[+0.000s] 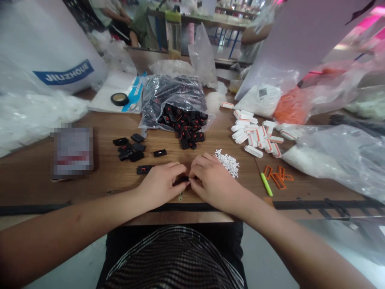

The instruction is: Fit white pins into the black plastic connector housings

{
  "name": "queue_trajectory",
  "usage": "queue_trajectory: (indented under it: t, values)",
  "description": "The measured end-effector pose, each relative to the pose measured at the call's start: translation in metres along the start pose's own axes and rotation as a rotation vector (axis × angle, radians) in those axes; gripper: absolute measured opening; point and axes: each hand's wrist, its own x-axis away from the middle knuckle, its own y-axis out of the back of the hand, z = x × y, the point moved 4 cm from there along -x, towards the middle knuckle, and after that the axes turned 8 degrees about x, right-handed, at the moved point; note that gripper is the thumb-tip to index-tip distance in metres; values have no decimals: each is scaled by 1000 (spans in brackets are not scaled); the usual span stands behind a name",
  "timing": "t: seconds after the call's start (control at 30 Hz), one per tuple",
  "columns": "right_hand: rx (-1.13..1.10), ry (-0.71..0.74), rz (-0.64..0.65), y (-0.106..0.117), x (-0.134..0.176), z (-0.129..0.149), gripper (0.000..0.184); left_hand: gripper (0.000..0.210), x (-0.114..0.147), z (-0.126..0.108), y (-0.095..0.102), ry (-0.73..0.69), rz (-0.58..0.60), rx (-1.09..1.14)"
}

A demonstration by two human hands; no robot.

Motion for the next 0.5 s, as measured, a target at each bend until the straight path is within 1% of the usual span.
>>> queue_trajectory:
  t: [0.07, 0.17, 0.27, 0.33, 0.43, 0.5]
  values:
    - [63, 18, 25, 0, -3, 5, 11, 9, 0, 0, 0, 2, 0, -8]
    - [217, 63, 52, 1, -5, 13, 18, 10, 0, 2, -1, 13, 0, 10]
    - [350, 100, 51, 3, -1, 18, 23, 9, -1, 3, -2, 20, 3, 34]
    - [344, 82, 18, 4, 4, 16, 21, 9, -1, 3, -2, 15, -5, 42]
    - [266, 27, -51, 5, 12, 10, 17, 9, -1, 3, -1, 5, -21, 61]
    - [245, 25, -70, 4, 16, 7, 18, 9, -1, 3, -1, 8, -23, 71]
